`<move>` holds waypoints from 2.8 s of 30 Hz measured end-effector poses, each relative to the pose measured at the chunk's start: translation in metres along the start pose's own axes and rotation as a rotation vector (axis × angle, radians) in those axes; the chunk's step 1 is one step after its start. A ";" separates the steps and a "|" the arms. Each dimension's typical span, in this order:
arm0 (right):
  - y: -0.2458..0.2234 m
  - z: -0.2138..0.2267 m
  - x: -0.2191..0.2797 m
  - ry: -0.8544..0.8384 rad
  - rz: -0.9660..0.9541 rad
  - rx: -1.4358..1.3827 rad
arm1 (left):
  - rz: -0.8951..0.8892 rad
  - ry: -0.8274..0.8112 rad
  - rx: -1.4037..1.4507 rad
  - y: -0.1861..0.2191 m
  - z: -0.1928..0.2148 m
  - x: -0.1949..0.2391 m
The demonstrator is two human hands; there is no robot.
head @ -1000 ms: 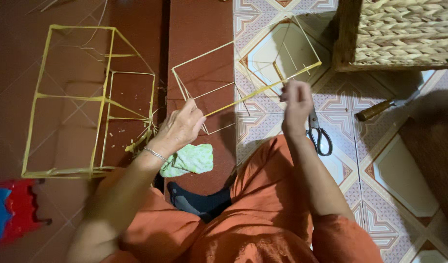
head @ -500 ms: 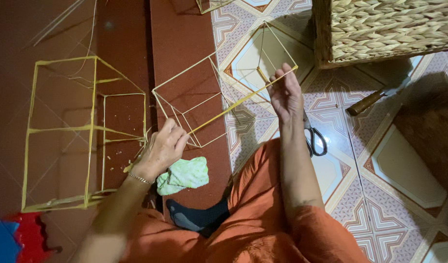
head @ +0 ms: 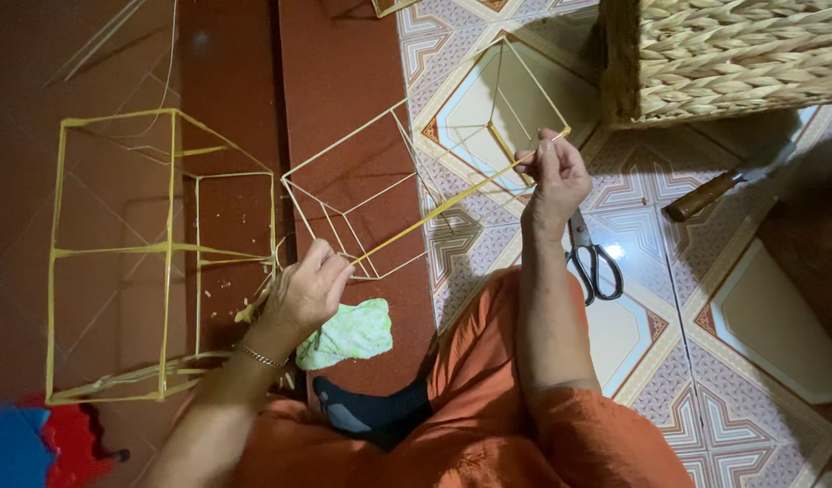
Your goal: The person sits on the floor and assembles a bamboo frame by wrapping thin bamboo strips around the joints of a pre-formed structure. They use scissors to trim the excess strip ends and continue wrapping to secure the frame.
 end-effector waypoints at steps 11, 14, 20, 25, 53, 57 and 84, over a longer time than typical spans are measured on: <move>-0.014 -0.023 0.018 -0.047 -0.234 -0.328 | -0.088 0.057 0.009 0.005 0.002 -0.002; -0.011 -0.034 0.036 -0.052 -0.370 -0.322 | -0.119 0.051 -0.018 0.007 0.004 -0.003; -0.013 -0.054 0.057 -0.153 -0.417 -0.344 | -0.111 0.053 -0.012 0.007 0.003 -0.005; 0.001 -0.064 0.065 -0.349 -0.509 -0.473 | -0.120 0.068 0.007 0.007 0.002 -0.004; 0.004 -0.065 0.068 -0.248 -0.324 -0.243 | -0.182 0.069 -0.089 0.007 0.000 -0.004; 0.007 -0.068 0.067 -0.319 -0.287 -0.395 | -0.152 0.074 -0.041 0.005 -0.002 -0.004; 0.027 -0.081 0.087 -0.552 -0.556 -0.509 | -0.065 0.073 0.074 -0.002 -0.004 -0.004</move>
Point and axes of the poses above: each hand's wrist, its own x-axis away from the middle knuckle, its own z-axis out of the back of the hand, y = z × x, the point moved 5 cm from there along -x, towards the middle knuckle, and after that the axes turned 12 degrees about -y, right-handed, at the moved point
